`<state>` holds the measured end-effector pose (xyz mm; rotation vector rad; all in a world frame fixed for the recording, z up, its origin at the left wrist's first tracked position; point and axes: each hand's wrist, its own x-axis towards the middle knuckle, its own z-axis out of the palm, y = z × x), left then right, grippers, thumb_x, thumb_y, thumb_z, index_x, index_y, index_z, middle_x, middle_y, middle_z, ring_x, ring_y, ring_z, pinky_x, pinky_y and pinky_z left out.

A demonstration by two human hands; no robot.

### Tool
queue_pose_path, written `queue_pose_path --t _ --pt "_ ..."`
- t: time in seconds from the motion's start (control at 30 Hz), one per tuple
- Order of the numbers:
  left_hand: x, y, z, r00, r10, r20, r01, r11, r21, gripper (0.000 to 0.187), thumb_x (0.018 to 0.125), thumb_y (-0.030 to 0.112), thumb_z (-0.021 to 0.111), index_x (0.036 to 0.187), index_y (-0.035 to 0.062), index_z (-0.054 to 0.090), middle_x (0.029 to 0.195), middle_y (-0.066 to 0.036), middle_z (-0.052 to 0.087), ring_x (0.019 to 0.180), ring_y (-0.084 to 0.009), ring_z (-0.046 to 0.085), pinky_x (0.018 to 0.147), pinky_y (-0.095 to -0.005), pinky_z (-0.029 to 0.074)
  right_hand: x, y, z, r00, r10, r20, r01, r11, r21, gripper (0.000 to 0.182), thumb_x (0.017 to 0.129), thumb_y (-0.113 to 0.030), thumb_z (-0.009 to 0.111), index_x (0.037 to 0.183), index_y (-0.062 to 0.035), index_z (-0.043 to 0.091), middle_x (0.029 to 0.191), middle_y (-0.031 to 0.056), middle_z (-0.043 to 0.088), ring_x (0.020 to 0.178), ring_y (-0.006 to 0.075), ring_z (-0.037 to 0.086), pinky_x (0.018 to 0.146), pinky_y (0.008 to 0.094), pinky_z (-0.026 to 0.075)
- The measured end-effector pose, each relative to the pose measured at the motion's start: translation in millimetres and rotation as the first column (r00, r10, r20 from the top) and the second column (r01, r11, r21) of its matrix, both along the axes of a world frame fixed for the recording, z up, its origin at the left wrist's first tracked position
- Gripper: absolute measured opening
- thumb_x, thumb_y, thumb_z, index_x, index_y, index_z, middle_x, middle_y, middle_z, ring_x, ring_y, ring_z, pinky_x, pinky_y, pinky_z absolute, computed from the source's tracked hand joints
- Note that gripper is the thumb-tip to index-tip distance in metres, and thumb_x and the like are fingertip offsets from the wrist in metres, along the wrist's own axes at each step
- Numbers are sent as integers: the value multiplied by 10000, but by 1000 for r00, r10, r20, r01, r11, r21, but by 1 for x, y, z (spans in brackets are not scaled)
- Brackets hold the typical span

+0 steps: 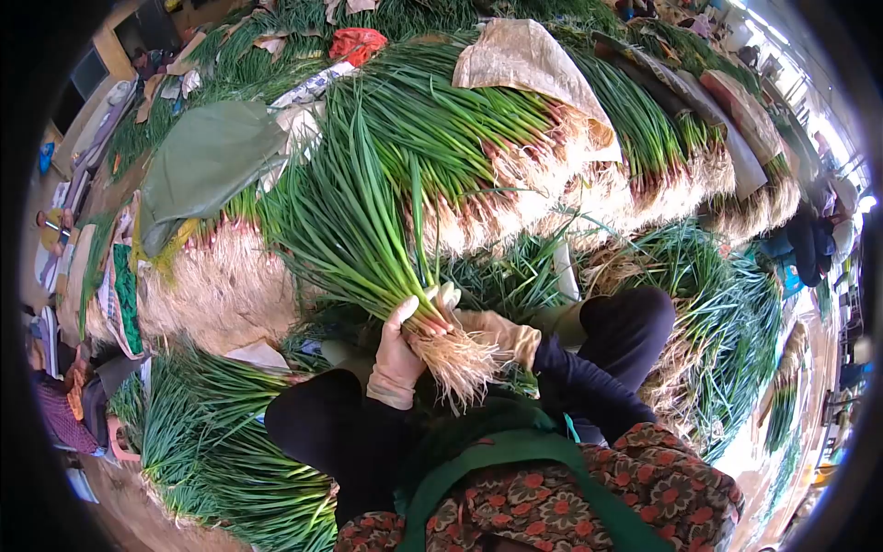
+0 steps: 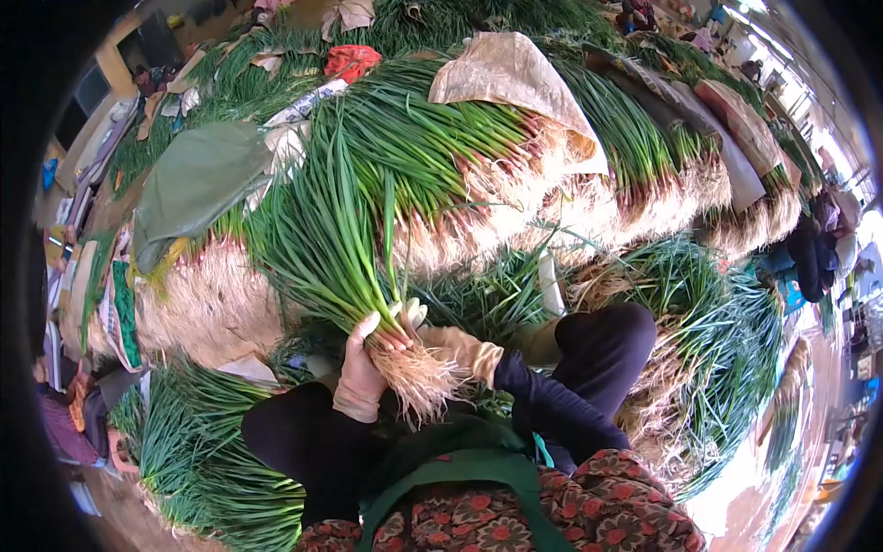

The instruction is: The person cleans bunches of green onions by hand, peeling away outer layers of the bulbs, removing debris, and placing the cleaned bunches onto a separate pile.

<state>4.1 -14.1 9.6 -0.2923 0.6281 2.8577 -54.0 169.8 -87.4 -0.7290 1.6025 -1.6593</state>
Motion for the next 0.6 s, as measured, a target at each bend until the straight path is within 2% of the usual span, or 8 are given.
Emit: queue_pose_path --t 0.13,0.2,0.27,0.4,0.47,0.5,0.53,0.6 --pt "0 8 -8 997 4 74 -10 997 81 455 880 304 532 1195 -23 505 1124 -138 565 1011 -274 559 1009 -462 385 -30 19 51 999 -5 36 -8 934 356 380 957 -342 514 1163 -27 567 871 33 574 724 110 545 656 274 472" --pt "-1 6 -12 998 -54 15 52 994 100 410 867 328 542 1144 26 530 1097 -126 568 980 -260 557 993 -459 391 -36 8 54 897 -262 357 243 965 99 415 972 -414 446 1091 -40 582 786 13 545 584 95 472 513 241 409" --pt "2 9 -4 994 -33 102 27 998 56 421 865 336 542 1142 20 527 1061 -120 567 935 -251 555 963 -450 405 -45 -27 32 653 -250 715 298 953 60 360 956 -365 504 1043 -32 609 679 -34 512 552 88 456 487 239 395" --pt "12 5 -6 1000 -5 20 4 998 63 423 861 321 535 1155 20 507 1007 -103 544 925 -239 537 954 -449 393 -32 -69 33 855 -514 73 514 858 18 264 934 -255 551 957 -3 628 804 30 658 623 176 604 591 324 510" --pt "18 1 6 997 71 34 -75 991 115 428 858 308 532 1170 18 491 982 -93 526 933 -234 528 956 -452 384 -44 -48 -2 823 -67 -565 459 665 590 314 899 -266 541 1052 -7 631 862 97 695 708 238 663 651 368 508" --pt "19 -5 11 990 81 -113 -53 973 226 422 876 287 501 1191 8 462 1041 -110 489 947 -248 520 968 -450 397 -54 -37 -55 827 382 -413 90 635 767 314 889 -278 529 1050 -34 644 884 112 694 720 254 666 665 380 509" --pt "21 -9 18 970 129 -205 -85 974 211 433 880 302 506 1213 29 458 1056 -93 473 961 -224 509 932 -428 410 -54 -33 -55 632 753 -182 -253 422 870 316 880 -291 517 1047 -62 657 906 126 693 731 269 669 679 392 511" --pt "24 -21 27 964 193 -185 -131 944 303 452 886 318 512 1246 51 450 1047 -86 477 940 -201 511 882 -406 420 -36 -1 -12 878 441 183 -380 412 828 285 856 -231 518 1042 -68 660 896 135 690 795 272 670 720 381 518"
